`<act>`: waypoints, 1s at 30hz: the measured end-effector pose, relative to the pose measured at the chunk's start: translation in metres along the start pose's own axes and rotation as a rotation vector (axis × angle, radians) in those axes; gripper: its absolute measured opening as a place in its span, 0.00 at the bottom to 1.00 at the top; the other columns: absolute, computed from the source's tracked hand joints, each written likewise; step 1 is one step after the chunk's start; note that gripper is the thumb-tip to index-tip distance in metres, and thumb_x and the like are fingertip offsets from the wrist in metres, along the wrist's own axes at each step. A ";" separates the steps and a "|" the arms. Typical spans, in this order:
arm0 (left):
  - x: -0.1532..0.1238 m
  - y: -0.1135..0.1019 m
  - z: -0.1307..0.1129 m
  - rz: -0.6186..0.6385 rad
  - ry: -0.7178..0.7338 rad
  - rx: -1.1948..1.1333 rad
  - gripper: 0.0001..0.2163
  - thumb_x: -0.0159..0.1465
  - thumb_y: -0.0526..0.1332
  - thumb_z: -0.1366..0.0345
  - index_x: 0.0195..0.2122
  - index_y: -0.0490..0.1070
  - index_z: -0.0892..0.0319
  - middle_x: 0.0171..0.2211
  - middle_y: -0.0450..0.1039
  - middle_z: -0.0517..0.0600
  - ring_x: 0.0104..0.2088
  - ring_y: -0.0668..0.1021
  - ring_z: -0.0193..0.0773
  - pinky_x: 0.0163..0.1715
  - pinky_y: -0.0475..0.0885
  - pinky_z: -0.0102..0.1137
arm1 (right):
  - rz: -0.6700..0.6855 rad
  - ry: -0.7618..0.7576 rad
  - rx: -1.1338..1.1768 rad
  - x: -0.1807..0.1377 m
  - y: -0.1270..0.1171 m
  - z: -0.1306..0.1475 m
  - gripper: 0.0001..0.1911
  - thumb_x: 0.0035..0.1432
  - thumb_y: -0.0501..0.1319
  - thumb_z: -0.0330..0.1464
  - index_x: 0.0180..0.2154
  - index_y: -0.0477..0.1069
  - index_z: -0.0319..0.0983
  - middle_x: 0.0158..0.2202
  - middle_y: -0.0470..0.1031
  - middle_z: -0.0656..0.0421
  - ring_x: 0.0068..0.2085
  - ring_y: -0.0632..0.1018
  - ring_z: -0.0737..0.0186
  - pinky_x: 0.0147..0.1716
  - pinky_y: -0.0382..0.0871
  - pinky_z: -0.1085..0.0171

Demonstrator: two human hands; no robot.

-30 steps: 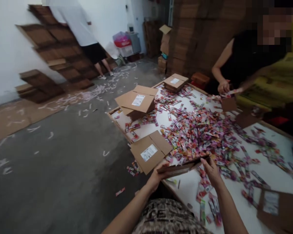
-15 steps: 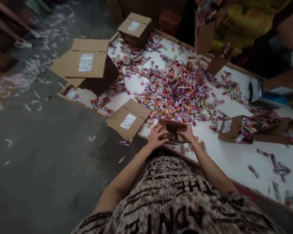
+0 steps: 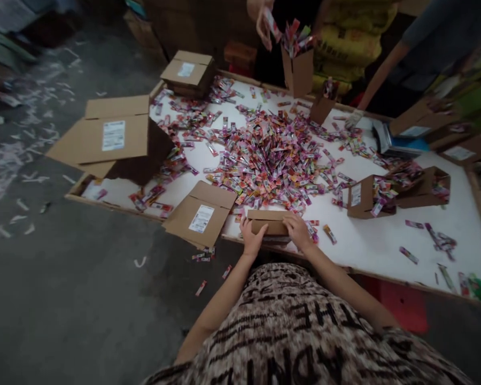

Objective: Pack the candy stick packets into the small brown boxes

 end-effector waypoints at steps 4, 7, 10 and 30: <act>0.010 -0.039 -0.014 -0.100 0.072 0.141 0.14 0.60 0.69 0.54 0.39 0.74 0.58 0.49 0.71 0.59 0.55 0.71 0.51 0.59 0.65 0.48 | 0.040 0.077 -0.133 0.008 0.013 -0.001 0.11 0.67 0.61 0.34 0.32 0.76 0.40 0.39 0.76 0.51 0.45 0.73 0.51 0.47 0.69 0.54; 0.025 -0.013 -0.039 0.319 0.333 0.288 0.07 0.64 0.66 0.59 0.36 0.76 0.56 0.46 0.73 0.56 0.52 0.72 0.50 0.57 0.63 0.48 | 0.082 0.095 -0.224 0.009 0.023 0.001 0.12 0.66 0.61 0.34 0.30 0.74 0.39 0.38 0.74 0.50 0.44 0.70 0.50 0.46 0.67 0.54; 0.024 0.030 -0.052 0.717 0.491 0.398 0.07 0.67 0.60 0.66 0.34 0.77 0.58 0.39 0.76 0.57 0.48 0.72 0.51 0.54 0.61 0.50 | 0.185 0.114 -0.280 0.005 0.039 0.008 0.12 0.68 0.57 0.29 0.31 0.75 0.38 0.38 0.73 0.49 0.45 0.69 0.50 0.49 0.65 0.54; 0.046 -0.021 -0.022 0.571 -0.084 0.373 0.41 0.50 0.75 0.46 0.66 0.67 0.44 0.70 0.53 0.64 0.68 0.56 0.76 0.63 0.47 0.68 | 0.193 0.273 0.103 0.226 0.034 -0.083 0.20 0.57 0.65 0.36 0.50 0.80 0.37 0.49 0.79 0.49 0.52 0.77 0.47 0.55 0.69 0.51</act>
Point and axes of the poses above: each hand's wrist, its own x-axis towards the middle knuckle, its own y-axis out of the palm, z = x × y, the point moved 7 cm from there along x, towards the middle knuckle
